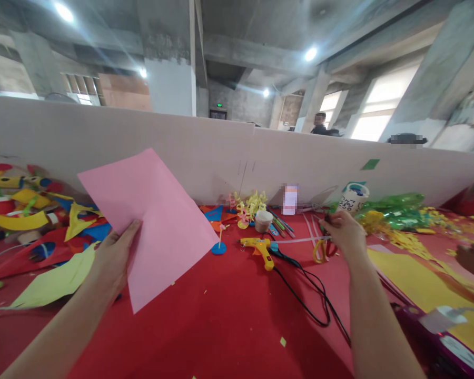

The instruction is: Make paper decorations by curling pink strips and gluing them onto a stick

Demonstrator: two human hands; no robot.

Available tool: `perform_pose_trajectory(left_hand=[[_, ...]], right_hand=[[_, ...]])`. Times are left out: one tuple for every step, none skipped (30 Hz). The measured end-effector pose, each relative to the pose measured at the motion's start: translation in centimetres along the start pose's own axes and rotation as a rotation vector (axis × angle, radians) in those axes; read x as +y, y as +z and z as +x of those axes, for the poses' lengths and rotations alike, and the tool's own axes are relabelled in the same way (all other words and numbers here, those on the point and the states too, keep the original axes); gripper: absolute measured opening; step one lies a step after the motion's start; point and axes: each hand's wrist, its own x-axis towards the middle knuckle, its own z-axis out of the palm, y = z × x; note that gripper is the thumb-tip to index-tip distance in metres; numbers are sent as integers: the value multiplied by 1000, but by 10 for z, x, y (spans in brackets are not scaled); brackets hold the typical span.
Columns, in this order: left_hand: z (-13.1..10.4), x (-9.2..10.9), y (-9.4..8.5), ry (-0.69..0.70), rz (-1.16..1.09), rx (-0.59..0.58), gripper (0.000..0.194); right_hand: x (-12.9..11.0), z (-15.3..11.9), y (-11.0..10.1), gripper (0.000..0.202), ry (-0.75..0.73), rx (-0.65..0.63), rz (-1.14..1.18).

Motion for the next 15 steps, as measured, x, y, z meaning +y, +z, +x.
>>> perform_pose_trajectory(left_hand=[[0,0,0,-3,-5,-7,13],[0,0,-1,-5,-7,-14,14],[0,-1,-1,-6,-7,-19,15],[0,-1,-1,-6,-6,-24,15],[0,-1,-1,-5,-5,-20,15],[-1,-1,-1,-4,-3,-15,15],[-1,-1,-1,-8,-2,-12,13],[-1,0,-1,-16,-1,-9,12],[-2,0,-1,-24,1,-9,11],[-2,0,0,-28,2,-10,9],[-3,1,0,-30,2,-12,9],[-3,1,0,-28,-1,-16,9],[-3,1,0,-20,-5,-20,10],[-3,1,0,-14,-8,-28,11],[-3,1,-1,-10,-9,-33,11]], right_hand=[[0,0,-1,25,1,-27,-31],[-2,-1,-3,25,16,-34,-72],[-4,-1,-5,24,35,-19,-115],[-7,-2,-7,24,43,10,-151],[-11,-3,-9,23,54,39,-170],[-14,-4,-10,22,66,63,-169],[-17,-5,-10,21,77,82,-159],[-20,-6,-10,21,84,98,-148],[-23,-8,-10,21,89,119,-139],[-25,-9,-9,21,87,144,-126],[-27,-10,-9,21,78,175,-105],[-30,-11,-9,21,62,212,-72],[-32,-12,-10,21,42,252,-27],[-35,-12,-11,21,18,288,33],[-39,-11,-14,21,-9,311,105]])
